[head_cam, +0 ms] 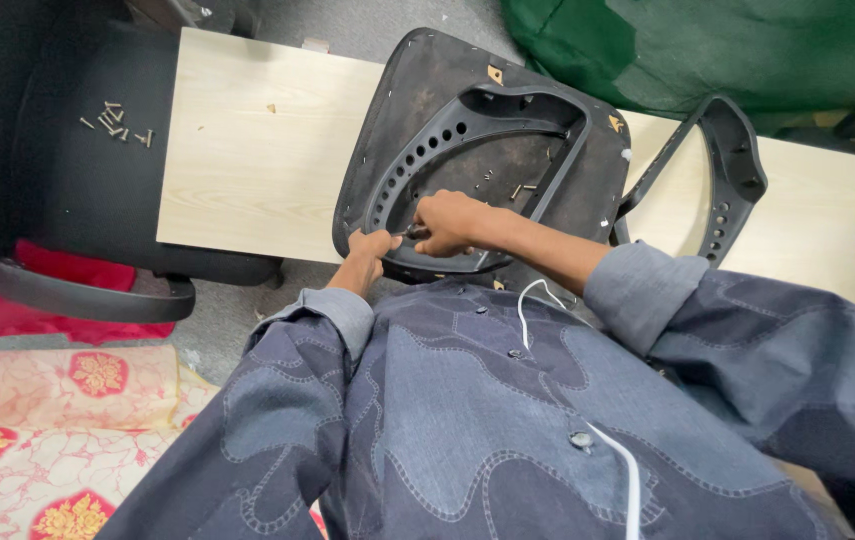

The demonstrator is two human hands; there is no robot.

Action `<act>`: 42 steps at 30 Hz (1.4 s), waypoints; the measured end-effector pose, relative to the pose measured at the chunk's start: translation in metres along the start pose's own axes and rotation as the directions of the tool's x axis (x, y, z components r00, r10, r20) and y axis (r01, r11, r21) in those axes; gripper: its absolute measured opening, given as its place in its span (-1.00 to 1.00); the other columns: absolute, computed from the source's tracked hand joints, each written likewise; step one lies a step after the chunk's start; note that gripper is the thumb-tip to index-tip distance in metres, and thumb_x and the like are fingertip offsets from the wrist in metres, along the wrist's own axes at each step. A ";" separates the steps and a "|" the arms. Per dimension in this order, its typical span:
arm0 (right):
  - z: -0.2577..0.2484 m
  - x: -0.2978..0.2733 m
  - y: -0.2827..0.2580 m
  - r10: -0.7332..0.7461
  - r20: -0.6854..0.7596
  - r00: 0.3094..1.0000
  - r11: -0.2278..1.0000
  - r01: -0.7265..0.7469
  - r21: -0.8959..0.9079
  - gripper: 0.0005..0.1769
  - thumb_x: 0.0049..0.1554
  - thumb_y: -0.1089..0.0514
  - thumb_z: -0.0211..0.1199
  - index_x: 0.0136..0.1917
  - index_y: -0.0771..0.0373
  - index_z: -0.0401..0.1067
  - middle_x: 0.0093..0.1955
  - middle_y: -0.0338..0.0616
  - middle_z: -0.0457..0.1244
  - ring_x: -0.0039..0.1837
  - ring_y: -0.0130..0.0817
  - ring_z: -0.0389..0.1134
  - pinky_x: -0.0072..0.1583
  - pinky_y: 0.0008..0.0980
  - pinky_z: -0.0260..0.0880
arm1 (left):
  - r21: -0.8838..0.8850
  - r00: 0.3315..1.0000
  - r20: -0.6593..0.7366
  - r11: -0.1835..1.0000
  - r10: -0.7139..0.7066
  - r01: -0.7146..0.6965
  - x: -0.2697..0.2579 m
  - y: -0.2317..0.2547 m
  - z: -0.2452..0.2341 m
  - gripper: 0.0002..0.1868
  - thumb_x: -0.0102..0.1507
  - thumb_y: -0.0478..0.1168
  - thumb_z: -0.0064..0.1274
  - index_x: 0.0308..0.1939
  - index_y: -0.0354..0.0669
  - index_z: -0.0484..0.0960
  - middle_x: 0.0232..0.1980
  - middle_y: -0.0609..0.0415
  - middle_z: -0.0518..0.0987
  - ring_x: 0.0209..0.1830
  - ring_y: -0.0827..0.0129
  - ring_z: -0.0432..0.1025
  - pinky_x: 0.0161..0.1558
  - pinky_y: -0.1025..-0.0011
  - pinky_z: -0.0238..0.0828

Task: The person uses a screwdriver to attach a black plastic frame to the underside of an overturned chair seat. They insert screws into pre-drilled holes and tighten them to secure the frame to the seat.

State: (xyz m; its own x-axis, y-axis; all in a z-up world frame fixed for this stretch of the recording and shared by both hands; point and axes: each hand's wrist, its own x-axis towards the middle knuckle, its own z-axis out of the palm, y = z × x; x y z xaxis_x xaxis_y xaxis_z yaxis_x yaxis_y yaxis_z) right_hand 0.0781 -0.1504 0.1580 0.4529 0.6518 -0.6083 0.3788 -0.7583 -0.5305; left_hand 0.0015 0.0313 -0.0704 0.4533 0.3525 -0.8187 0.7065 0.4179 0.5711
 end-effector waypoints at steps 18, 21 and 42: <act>0.032 -0.020 -0.020 -0.040 -0.285 0.958 0.998 0.023 -0.063 -0.79 0.01 0.19 0.38 -0.06 0.28 0.61 -0.14 0.21 0.39 -0.04 0.16 0.46 -0.01 0.01 0.49 | 0.040 0.984 0.112 0.988 0.141 -0.147 -0.012 -0.015 -0.006 -0.41 0.03 -0.62 0.16 0.17 -0.37 0.54 0.07 -0.13 0.62 0.07 0.19 0.52 0.09 0.31 0.42; 0.035 -0.020 -0.018 -0.049 -0.211 0.976 0.996 0.032 -0.085 -0.80 0.06 0.17 0.38 -0.14 0.38 0.58 -0.13 0.22 0.39 -0.02 0.18 0.46 -0.01 0.03 0.49 | 0.094 0.987 0.088 0.985 0.135 -0.143 -0.007 -0.022 -0.006 -0.22 0.02 -0.63 0.08 0.34 -0.29 0.32 0.16 -0.14 0.54 0.13 0.17 0.49 0.14 0.28 0.43; 0.019 0.005 0.000 0.313 0.101 0.944 0.726 -0.306 0.616 -0.53 0.12 -0.01 0.22 -0.26 0.54 0.44 -0.27 0.23 0.41 -0.33 -0.15 0.41 -0.20 -0.10 0.38 | 0.299 0.990 0.105 0.947 0.089 -0.117 -0.004 -0.009 -0.011 -0.48 0.02 -0.58 0.20 0.08 -0.38 0.59 0.02 -0.13 0.65 0.05 0.15 0.54 0.11 0.27 0.43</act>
State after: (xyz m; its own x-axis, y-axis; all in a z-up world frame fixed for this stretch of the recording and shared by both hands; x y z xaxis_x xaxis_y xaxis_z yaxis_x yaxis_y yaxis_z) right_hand 0.0655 -0.1469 0.1436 0.4650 0.3794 -0.7999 -0.3611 -0.7437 -0.5626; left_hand -0.0129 0.0355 -0.0713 0.5690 0.2988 -0.7661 0.7784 0.1046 0.6190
